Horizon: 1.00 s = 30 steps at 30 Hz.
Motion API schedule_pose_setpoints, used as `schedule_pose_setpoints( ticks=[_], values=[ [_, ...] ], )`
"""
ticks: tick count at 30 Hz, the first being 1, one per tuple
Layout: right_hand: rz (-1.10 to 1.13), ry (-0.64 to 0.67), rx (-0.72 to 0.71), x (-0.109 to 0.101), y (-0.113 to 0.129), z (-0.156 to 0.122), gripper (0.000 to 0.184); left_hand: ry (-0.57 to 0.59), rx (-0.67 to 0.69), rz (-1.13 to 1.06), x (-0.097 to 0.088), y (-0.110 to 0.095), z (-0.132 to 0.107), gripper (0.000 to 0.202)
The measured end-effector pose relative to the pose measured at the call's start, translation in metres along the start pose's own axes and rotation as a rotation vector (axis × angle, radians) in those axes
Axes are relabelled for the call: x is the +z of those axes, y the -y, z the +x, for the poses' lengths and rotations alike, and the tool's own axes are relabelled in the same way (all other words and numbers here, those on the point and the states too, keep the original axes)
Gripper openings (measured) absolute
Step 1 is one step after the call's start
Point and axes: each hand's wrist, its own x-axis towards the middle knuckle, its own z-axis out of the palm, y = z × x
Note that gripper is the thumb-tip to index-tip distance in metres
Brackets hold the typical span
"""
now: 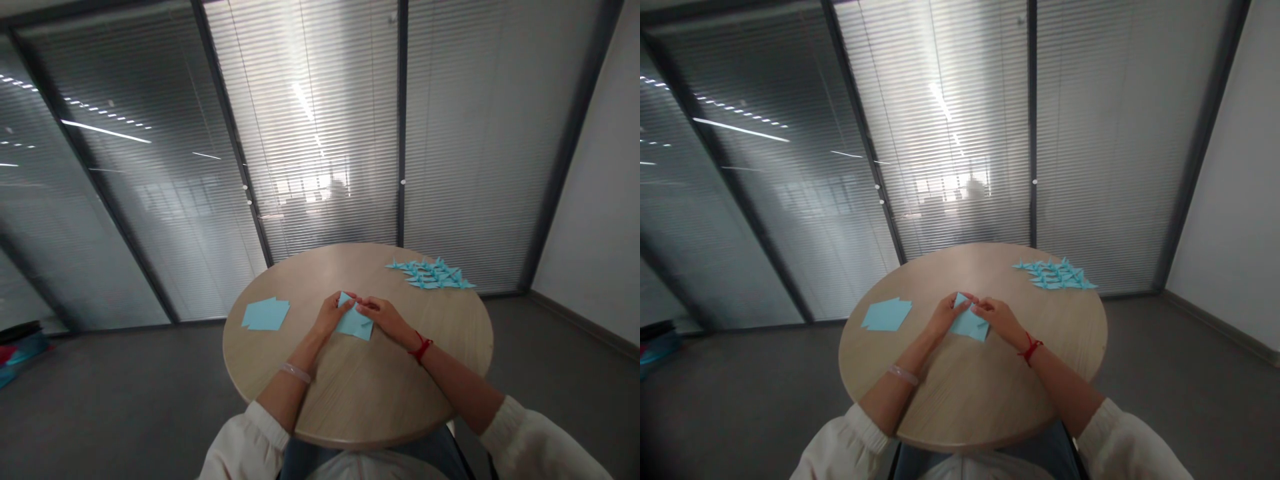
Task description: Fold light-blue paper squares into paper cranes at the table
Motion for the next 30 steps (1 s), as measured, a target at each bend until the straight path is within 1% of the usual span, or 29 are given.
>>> schedule_pose_setpoints(
  ticks=[2, 5, 9, 12, 14, 18, 30],
  values=[
    [0.037, 0.062, 0.005, 0.0, -0.003, 0.001, 0.038, 0.04, -0.01, -0.009, 0.002, 0.0, -0.001, 0.043],
    [0.068, 0.089, 0.002, 0.0, -0.004, 0.002, 0.041, 0.047, -0.032, -0.042, 0.004, 0.0, -0.002, 0.042],
    [0.091, 0.106, 0.021, -0.001, -0.007, 0.002, 0.041, -0.028, -0.062, 0.005, 0.003, 0.0, 0.0, 0.042],
    [0.065, 0.118, 0.038, -0.001, -0.01, 0.003, 0.042, -0.102, -0.061, 0.082, 0.0, 0.0, 0.001, 0.041],
    [0.05, 0.12, 0.04, -0.001, -0.012, 0.004, 0.044, -0.124, -0.051, 0.115, -0.001, -0.001, 0.001, 0.042],
    [0.038, 0.131, 0.039, -0.001, -0.013, 0.003, 0.044, -0.117, -0.028, 0.135, -0.001, -0.001, 0.001, 0.043],
    [0.012, 0.133, 0.066, -0.002, -0.003, 0.0, 0.04, -0.127, -0.039, 0.156, -0.004, 0.004, 0.003, 0.047]
  ],
)
